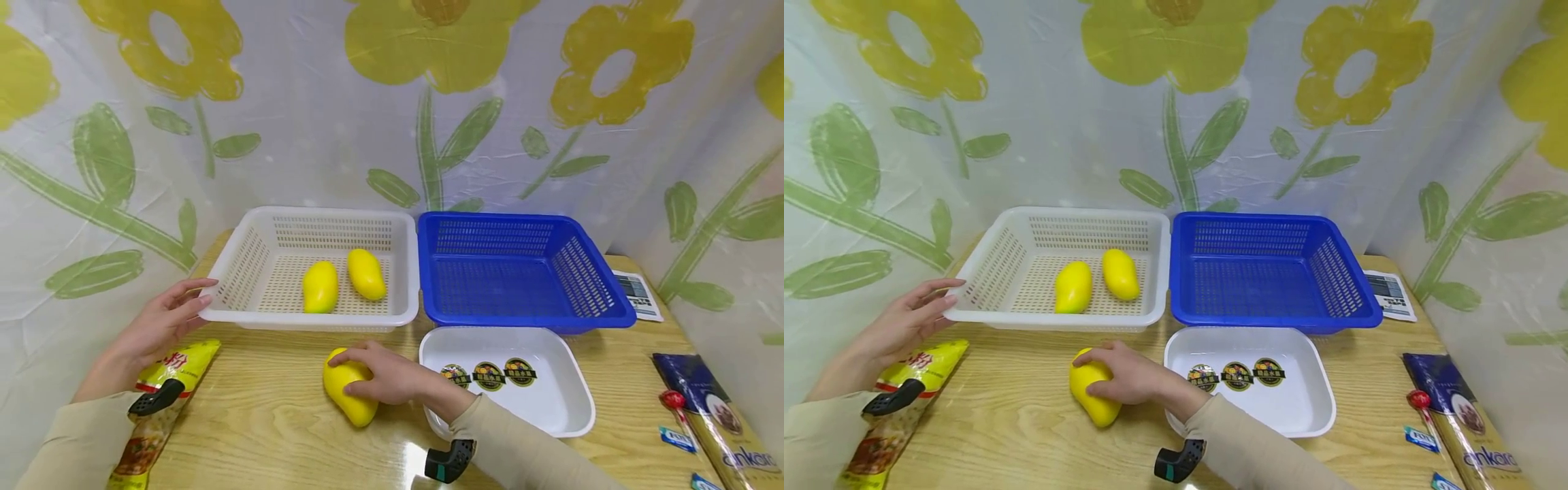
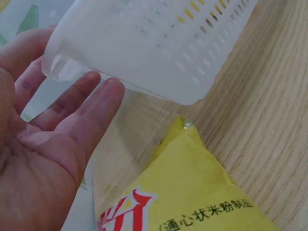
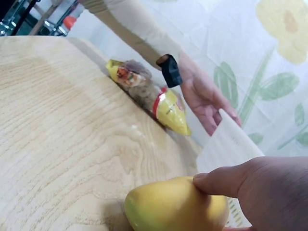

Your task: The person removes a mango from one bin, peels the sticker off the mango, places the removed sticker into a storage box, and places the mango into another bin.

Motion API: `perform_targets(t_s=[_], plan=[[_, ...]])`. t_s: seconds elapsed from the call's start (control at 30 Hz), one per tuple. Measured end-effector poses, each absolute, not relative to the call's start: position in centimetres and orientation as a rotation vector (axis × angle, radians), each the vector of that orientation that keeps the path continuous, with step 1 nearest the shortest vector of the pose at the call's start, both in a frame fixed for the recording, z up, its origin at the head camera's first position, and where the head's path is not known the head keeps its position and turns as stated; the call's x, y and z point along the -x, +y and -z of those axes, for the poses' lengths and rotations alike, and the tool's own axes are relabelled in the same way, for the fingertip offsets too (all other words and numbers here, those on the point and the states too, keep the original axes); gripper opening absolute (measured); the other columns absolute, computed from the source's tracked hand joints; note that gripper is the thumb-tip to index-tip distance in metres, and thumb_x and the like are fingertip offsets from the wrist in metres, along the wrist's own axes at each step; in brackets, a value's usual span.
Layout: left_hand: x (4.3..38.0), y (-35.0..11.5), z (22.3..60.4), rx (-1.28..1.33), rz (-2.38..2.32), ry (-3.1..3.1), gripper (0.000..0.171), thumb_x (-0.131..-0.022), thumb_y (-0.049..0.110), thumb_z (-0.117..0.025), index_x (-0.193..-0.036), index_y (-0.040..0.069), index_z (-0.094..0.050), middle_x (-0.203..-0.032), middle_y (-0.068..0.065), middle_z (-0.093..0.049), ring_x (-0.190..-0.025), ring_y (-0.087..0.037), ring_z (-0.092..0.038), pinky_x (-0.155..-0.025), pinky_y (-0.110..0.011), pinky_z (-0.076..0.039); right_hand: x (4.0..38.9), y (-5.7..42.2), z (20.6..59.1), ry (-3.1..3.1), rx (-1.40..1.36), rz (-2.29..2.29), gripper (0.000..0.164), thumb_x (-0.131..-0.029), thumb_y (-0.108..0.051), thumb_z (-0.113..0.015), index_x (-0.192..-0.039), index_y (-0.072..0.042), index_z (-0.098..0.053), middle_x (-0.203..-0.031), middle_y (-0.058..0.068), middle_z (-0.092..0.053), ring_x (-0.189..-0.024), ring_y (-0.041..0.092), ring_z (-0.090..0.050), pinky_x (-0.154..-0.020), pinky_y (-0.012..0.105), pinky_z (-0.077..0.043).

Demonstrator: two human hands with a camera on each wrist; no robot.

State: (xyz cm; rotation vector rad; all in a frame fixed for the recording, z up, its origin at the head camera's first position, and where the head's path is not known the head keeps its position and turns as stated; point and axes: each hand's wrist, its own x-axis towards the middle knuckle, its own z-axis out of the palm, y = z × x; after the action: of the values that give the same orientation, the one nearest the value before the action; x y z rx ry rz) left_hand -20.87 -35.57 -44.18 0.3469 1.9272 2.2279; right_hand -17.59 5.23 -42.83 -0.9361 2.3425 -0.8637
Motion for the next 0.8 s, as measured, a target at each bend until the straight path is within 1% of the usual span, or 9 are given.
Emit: perform_targets(t_s=[0.23,0.37,0.47,0.7,0.8], plan=[[20.97,-35.61,44.54,-0.349,-2.239,1.948,0.034,-0.103,-0.001,-0.044,-0.135,0.007,-0.051,-0.128,-0.001,-0.051,-0.102,-0.011,-0.063,-0.085,-0.024,-0.054,17.99,4.68,42.78,2.357,1.001,0.858,0.038,-0.094,-0.025,-0.066,-0.131,-0.024,-0.061,-0.134,0.005,-0.053,-0.125,0.018,-0.044,-0.103,0.033,-0.039],[21.01,-35.53,44.69,-0.352,-2.238,1.956,0.034,-0.103,0.0,-0.044,-0.136,0.006,-0.05,-0.13,-0.001,-0.049,-0.102,-0.01,-0.062,-0.085,-0.024,-0.054,18.19,4.46,42.82,2.367,0.994,0.859,0.036,-0.091,-0.025,-0.07,-0.127,-0.024,-0.064,-0.131,0.002,-0.056,-0.125,0.017,-0.044,-0.101,0.031,-0.038],[21.0,-35.49,44.73,-0.341,-2.237,1.97,0.033,-0.103,0.002,-0.044,-0.135,0.007,-0.05,-0.132,0.001,-0.048,-0.101,-0.009,-0.063,-0.084,-0.024,-0.054,18.21,4.4,42.91,2.378,0.98,0.877,0.036,-0.089,-0.026,-0.072,-0.124,-0.025,-0.065,-0.129,0.002,-0.056,-0.123,0.017,-0.044,-0.099,0.03,-0.038],[20.98,-35.51,44.81,-0.333,-2.23,1.986,0.033,-0.103,0.002,-0.044,-0.136,0.007,-0.05,-0.132,0.002,-0.047,-0.1,-0.009,-0.063,-0.083,-0.023,-0.054,17.62,4.52,42.84,2.428,0.967,0.918,0.036,-0.085,-0.029,-0.077,-0.121,-0.027,-0.069,-0.13,0.007,-0.051,-0.119,0.017,-0.046,-0.097,0.031,-0.039],[20.99,-35.47,44.82,-0.321,-2.221,2.0,0.033,-0.103,0.003,-0.045,-0.136,0.008,-0.05,-0.132,0.004,-0.047,-0.099,-0.008,-0.063,-0.083,-0.023,-0.054,17.25,4.95,42.65,2.424,0.958,0.957,0.036,-0.085,-0.03,-0.077,-0.12,-0.029,-0.069,-0.129,0.006,-0.049,-0.115,0.015,-0.046,-0.094,0.03,-0.04]])
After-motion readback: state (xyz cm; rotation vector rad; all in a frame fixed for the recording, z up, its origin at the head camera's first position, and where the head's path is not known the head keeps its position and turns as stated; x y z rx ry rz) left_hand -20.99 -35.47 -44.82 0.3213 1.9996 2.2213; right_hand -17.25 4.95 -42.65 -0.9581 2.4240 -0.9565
